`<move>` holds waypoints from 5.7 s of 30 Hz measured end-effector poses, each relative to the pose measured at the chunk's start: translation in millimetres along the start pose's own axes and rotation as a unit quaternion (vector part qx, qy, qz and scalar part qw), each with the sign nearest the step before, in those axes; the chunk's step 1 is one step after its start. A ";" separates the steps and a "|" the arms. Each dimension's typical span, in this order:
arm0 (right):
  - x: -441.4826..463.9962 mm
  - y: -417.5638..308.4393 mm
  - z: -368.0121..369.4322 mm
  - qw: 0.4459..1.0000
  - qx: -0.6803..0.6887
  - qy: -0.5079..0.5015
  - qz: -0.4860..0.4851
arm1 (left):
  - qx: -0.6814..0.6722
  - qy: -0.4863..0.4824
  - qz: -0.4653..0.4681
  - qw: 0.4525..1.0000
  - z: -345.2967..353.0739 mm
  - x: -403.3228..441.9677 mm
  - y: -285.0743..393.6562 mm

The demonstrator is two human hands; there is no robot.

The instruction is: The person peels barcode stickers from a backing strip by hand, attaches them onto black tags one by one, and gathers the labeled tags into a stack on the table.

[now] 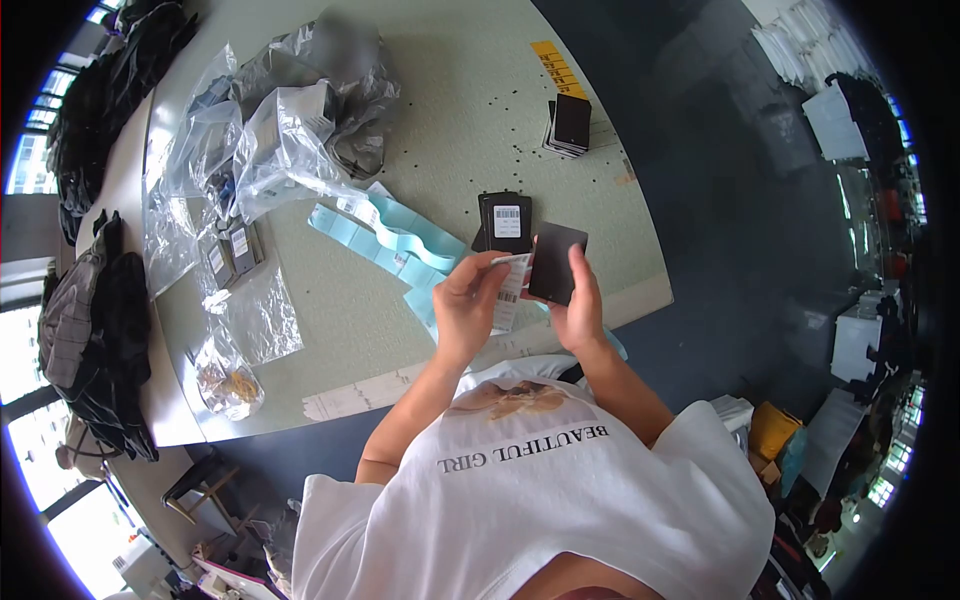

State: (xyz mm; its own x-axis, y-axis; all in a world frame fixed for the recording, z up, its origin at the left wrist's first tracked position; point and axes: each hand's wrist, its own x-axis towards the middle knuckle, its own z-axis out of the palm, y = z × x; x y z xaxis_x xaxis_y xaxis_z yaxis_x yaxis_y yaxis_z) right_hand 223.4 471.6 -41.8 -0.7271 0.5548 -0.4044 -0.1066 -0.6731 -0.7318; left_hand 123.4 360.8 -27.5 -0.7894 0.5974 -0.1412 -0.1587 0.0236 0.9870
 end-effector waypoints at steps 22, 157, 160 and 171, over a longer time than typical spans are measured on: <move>0.1 18.5 10.2 0.997 0.072 -0.008 0.020 | -0.040 0.002 -0.127 0.991 25.0 2.7 -11.4; 11.7 -24.2 25.5 0.995 -0.039 -0.078 -0.045 | -0.098 -0.034 -0.035 0.994 -15.8 2.5 15.2; 11.2 -10.2 23.4 0.994 -0.055 -0.059 -0.072 | -0.048 -0.010 -0.037 0.998 -11.5 -2.5 18.9; -2.8 0.7 32.8 0.964 -0.188 -0.014 -0.185 | -0.063 -0.020 -0.004 0.998 -15.5 4.3 9.9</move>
State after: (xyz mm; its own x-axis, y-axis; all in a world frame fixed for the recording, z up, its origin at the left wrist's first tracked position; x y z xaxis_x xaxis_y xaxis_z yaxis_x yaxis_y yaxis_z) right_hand 203.1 453.5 -23.2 -0.7053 0.7058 -0.0660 -0.1129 -0.2038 -0.9725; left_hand 109.3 351.1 -19.5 -0.7633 0.6299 -0.1435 -0.2407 -0.0711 0.9680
